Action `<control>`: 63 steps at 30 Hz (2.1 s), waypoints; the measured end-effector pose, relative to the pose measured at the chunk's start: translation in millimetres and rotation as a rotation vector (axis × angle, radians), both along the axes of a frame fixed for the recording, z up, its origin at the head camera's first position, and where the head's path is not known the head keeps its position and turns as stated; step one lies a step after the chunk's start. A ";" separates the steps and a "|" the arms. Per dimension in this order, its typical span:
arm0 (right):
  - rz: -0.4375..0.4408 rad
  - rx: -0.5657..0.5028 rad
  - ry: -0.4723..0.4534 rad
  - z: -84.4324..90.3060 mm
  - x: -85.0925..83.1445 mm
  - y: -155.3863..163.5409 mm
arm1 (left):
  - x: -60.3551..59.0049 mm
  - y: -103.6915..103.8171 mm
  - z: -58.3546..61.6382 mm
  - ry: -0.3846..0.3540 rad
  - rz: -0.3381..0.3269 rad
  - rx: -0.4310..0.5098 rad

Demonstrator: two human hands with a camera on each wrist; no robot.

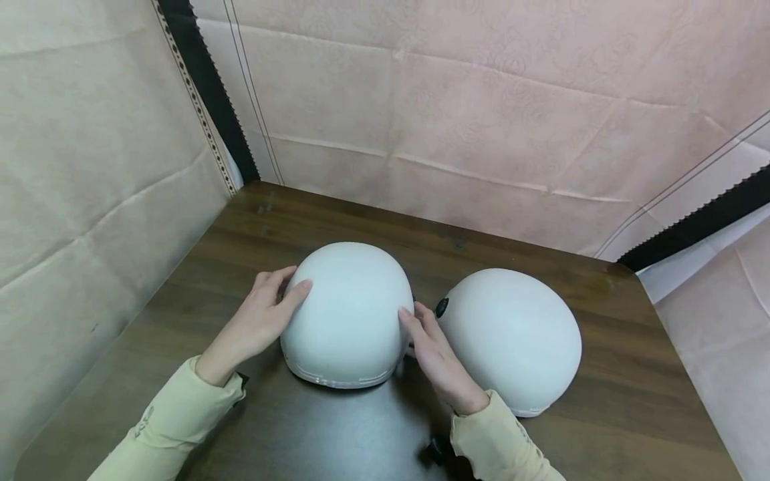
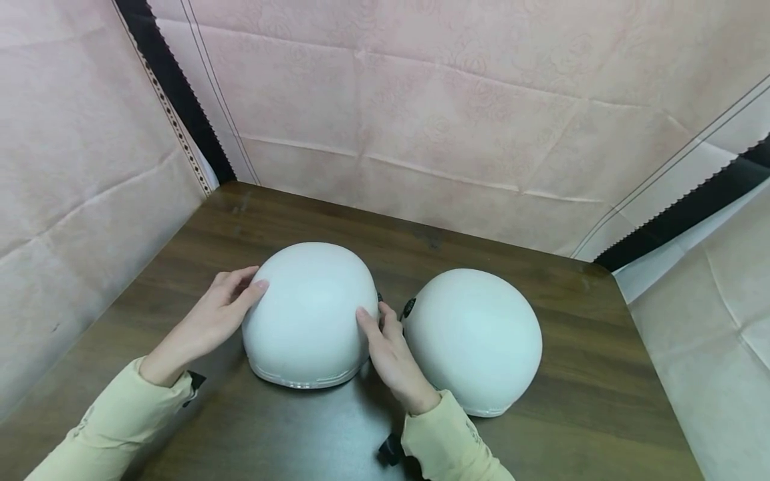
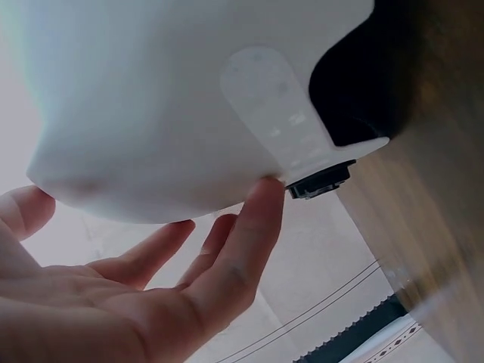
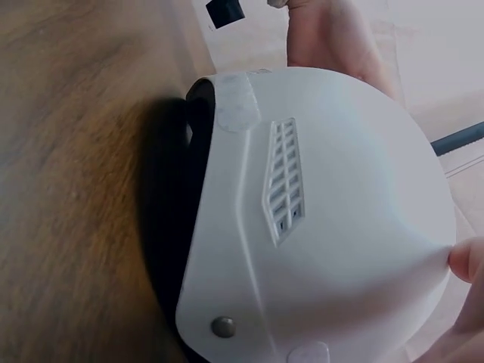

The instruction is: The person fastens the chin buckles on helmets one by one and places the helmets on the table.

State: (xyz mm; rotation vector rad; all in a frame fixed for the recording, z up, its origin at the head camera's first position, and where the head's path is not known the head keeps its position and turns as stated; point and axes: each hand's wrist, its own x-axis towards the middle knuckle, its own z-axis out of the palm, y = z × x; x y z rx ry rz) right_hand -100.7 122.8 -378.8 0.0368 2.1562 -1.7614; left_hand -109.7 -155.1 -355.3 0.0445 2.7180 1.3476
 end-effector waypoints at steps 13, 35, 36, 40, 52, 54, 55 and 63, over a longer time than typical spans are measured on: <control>-0.012 -0.006 0.015 6.7 4.5 -1.3 | -1.8 0.5 4.7 0.017 -0.014 0.000; -0.054 0.057 0.056 19.0 6.2 -3.7 | -1.3 -3.4 11.1 0.036 -0.014 -0.006; -0.052 0.056 0.058 19.0 5.9 -3.3 | -1.2 -3.3 11.4 0.035 -0.015 -0.008; -0.051 0.049 0.058 20.2 6.2 -3.3 | -1.4 -3.4 13.8 0.041 -0.025 -0.025; -0.043 0.055 0.076 24.3 8.1 -3.3 | -0.3 -5.4 19.2 0.022 -0.029 -0.057; -0.039 0.052 0.085 24.7 8.6 -2.4 | 0.2 -4.9 19.8 0.018 -0.029 -0.061; -0.038 0.050 0.088 25.0 8.9 -1.9 | 0.4 -4.7 20.1 0.018 -0.030 -0.061; -0.041 0.086 0.124 26.5 12.6 -1.7 | 0.9 -5.4 18.1 0.043 -0.032 -0.007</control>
